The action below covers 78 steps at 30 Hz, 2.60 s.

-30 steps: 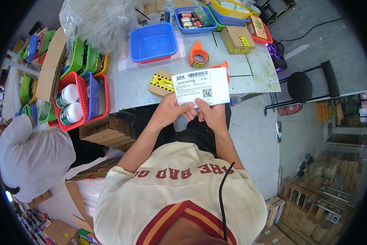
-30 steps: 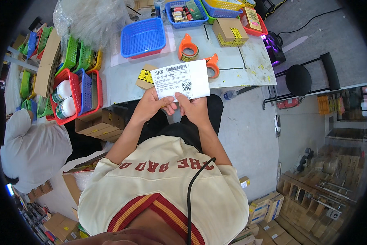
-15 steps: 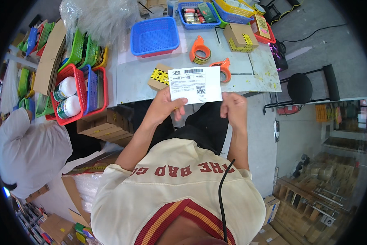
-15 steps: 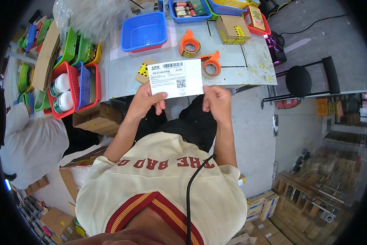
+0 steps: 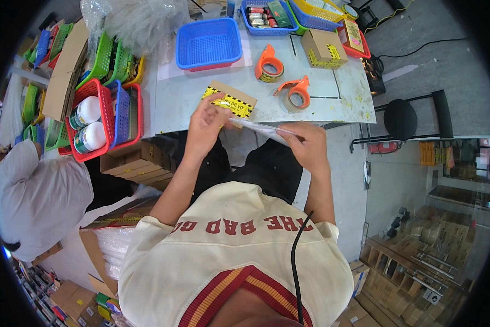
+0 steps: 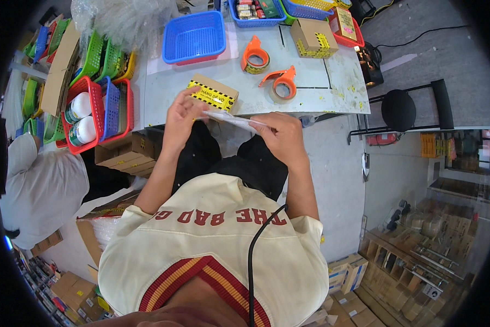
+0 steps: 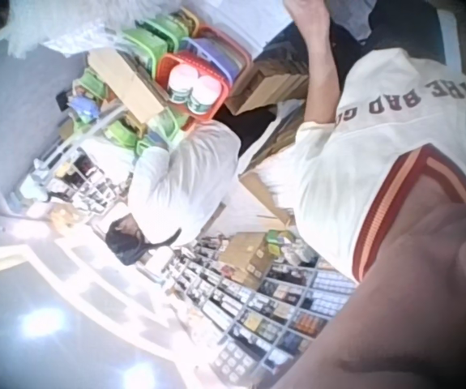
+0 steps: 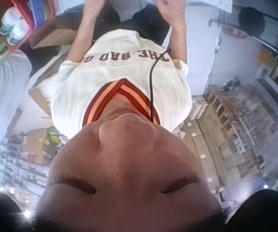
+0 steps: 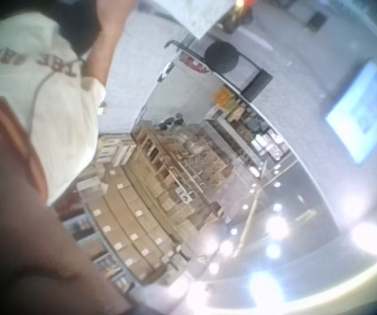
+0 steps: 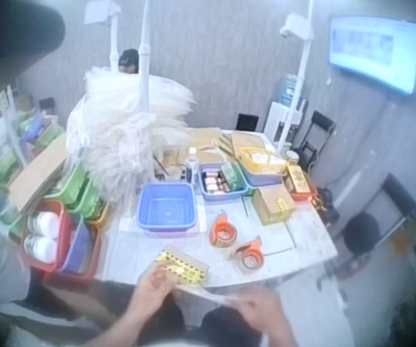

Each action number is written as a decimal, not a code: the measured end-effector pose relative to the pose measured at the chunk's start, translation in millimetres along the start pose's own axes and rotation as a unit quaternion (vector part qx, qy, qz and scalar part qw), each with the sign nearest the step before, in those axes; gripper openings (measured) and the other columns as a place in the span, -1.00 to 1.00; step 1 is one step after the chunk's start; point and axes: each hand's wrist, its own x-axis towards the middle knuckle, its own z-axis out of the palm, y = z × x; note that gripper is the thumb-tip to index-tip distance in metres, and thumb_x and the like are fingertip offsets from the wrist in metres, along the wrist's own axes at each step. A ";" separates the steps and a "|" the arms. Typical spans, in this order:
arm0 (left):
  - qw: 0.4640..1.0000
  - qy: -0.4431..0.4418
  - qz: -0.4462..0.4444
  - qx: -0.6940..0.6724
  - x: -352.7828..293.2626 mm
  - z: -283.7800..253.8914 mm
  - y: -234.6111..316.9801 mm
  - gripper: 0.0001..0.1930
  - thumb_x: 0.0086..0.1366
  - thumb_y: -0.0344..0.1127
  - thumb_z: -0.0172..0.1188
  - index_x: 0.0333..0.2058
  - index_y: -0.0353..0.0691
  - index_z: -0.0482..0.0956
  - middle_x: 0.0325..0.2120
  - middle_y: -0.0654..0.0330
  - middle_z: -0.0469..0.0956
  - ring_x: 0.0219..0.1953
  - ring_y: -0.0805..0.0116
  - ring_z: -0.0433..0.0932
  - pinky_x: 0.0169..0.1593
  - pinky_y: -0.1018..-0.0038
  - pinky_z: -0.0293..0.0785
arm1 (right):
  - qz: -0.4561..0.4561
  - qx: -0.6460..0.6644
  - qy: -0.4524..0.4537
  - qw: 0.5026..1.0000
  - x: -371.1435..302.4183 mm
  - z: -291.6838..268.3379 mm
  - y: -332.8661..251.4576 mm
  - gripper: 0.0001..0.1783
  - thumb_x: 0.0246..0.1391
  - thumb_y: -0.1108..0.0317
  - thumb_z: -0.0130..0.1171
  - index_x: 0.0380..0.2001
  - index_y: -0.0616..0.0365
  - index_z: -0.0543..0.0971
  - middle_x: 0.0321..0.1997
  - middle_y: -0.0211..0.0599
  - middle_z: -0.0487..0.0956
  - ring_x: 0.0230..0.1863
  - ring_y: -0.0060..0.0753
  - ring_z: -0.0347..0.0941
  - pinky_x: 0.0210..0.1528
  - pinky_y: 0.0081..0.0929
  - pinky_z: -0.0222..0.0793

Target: The person affixes a shipping label to a small box using a handheld tape dispenser, wraps the box in bubble wrap, secures it with tape, and places it into a larger cardboard box.

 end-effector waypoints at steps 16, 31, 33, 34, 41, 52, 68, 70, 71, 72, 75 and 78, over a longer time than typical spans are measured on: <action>0.985 -0.158 -0.014 0.074 -8.7 4.1 20.6 -0.77 0.30 -0.48 0.37 -0.09 -0.39 0.73 -0.26 0.16 0.74 -0.26 0.54 0.65 -0.18 0.59 0.56 | 0.132 0.274 -0.071 0.950 -5.5 17.7 -7.5 -0.70 0.24 0.51 0.26 0.04 0.25 0.70 -0.10 -0.26 0.75 -0.16 -0.67 0.57 -0.09 -0.65 0.48; 0.987 -0.142 -0.040 0.063 -9.3 13.4 37.7 -0.82 0.33 -0.33 0.38 -0.22 -0.36 0.75 -0.36 0.24 0.72 -0.31 0.60 0.59 -0.19 0.61 0.49 | -0.019 0.164 -0.056 0.985 -4.0 16.8 -14.7 -0.66 0.08 0.67 0.23 -0.10 0.15 0.77 -0.46 -0.24 0.68 -0.54 -0.52 0.47 -0.45 -0.57 0.31; 0.987 -0.143 -0.050 0.056 -10.7 14.3 39.8 -0.83 0.31 -0.36 0.39 -0.23 -0.36 0.76 -0.37 0.25 0.71 -0.32 0.61 0.59 -0.21 0.62 0.49 | -0.026 0.161 -0.055 0.985 -4.9 16.2 -14.3 -0.67 0.07 0.67 0.23 -0.12 0.16 0.77 -0.47 -0.23 0.67 -0.54 -0.50 0.48 -0.45 -0.57 0.31; 0.987 -0.143 -0.054 0.052 -11.3 14.6 40.8 -0.83 0.30 -0.37 0.40 -0.23 -0.36 0.76 -0.37 0.25 0.71 -0.33 0.61 0.58 -0.22 0.62 0.49 | -0.029 0.162 -0.054 0.985 -5.4 16.1 -12.8 -0.68 0.07 0.67 0.24 -0.12 0.17 0.77 -0.46 -0.23 0.68 -0.53 -0.51 0.49 -0.45 -0.58 0.32; 0.984 -0.151 -0.057 0.076 -15.8 19.1 49.1 -0.86 0.26 -0.43 0.42 -0.23 -0.34 0.76 -0.39 0.28 0.70 -0.36 0.63 0.57 -0.28 0.64 0.45 | -0.035 0.237 -0.042 0.970 -8.1 14.9 -12.5 -0.76 0.14 0.54 0.29 -0.11 0.27 0.75 -0.38 -0.18 0.74 -0.44 -0.61 0.55 -0.37 -0.65 0.38; 0.977 -0.169 -0.045 0.124 -15.8 14.8 56.5 -0.85 0.27 -0.43 0.39 -0.21 -0.33 0.76 -0.37 0.23 0.72 -0.33 0.59 0.61 -0.24 0.60 0.49 | 0.129 0.236 -0.060 0.961 -9.9 18.6 -19.0 -0.77 0.20 0.44 0.33 -0.11 0.29 0.74 -0.34 -0.31 0.76 -0.36 -0.72 0.56 -0.30 -0.68 0.45; 0.953 -0.189 -0.010 0.238 6.5 -3.5 29.1 -0.88 0.33 -0.40 0.29 -0.27 -0.33 0.71 -0.43 0.15 0.71 -0.39 0.50 0.60 -0.25 0.48 0.50 | 0.052 0.027 -0.142 0.988 6.9 18.0 -15.2 -0.84 0.12 0.37 0.37 -0.30 0.24 0.73 -0.45 -0.17 0.71 -0.53 -0.33 0.51 -0.26 -0.40 0.36; 0.941 -0.182 0.025 0.284 15.7 -9.7 26.9 -0.88 0.34 -0.41 0.26 -0.27 -0.34 0.70 -0.42 0.13 0.71 -0.38 0.42 0.64 -0.24 0.46 0.51 | 0.043 -0.037 -0.134 0.989 11.0 24.8 -15.9 -0.84 0.11 0.39 0.36 -0.27 0.23 0.73 -0.42 -0.17 0.71 -0.44 -0.23 0.52 -0.20 -0.35 0.33; 0.934 -0.178 0.043 0.307 21.3 -12.6 27.2 -0.88 0.34 -0.41 0.25 -0.27 -0.35 0.70 -0.41 0.11 0.71 -0.37 0.38 0.65 -0.24 0.45 0.51 | 0.039 -0.069 -0.129 0.989 13.4 28.4 -16.2 -0.84 0.10 0.40 0.36 -0.25 0.22 0.72 -0.40 -0.17 0.71 -0.40 -0.18 0.53 -0.16 -0.32 0.32; 0.927 -0.170 0.077 0.326 27.0 -14.4 31.3 -0.88 0.34 -0.42 0.25 -0.26 -0.34 0.70 -0.40 0.11 0.71 -0.36 0.32 0.67 -0.23 0.43 0.52 | 0.000 -0.081 -0.101 0.992 17.3 32.0 -13.4 -0.84 0.10 0.42 0.34 -0.24 0.21 0.72 -0.38 -0.18 0.71 -0.38 -0.18 0.53 -0.16 -0.31 0.32; 0.902 -0.145 0.180 0.365 47.7 -25.5 43.8 -0.87 0.30 -0.51 0.22 -0.23 -0.27 0.73 -0.29 0.12 0.75 -0.23 0.12 0.71 -0.09 0.34 0.57 | -0.106 -0.133 -0.022 0.985 35.9 39.6 -7.1 -0.79 0.09 0.49 0.27 -0.17 0.19 0.70 -0.30 -0.20 0.72 -0.28 -0.20 0.56 -0.12 -0.26 0.32; 0.816 -0.125 0.402 0.397 78.9 -47.3 52.6 -0.79 0.18 -0.58 0.27 -0.21 -0.27 0.76 -0.23 0.14 0.76 -0.14 0.13 0.70 0.02 0.32 0.58 | -0.194 -0.208 0.052 0.957 50.7 42.9 -12.5 -0.70 0.08 0.53 0.20 -0.08 0.18 0.65 -0.18 -0.26 0.72 -0.16 -0.25 0.62 -0.02 -0.20 0.34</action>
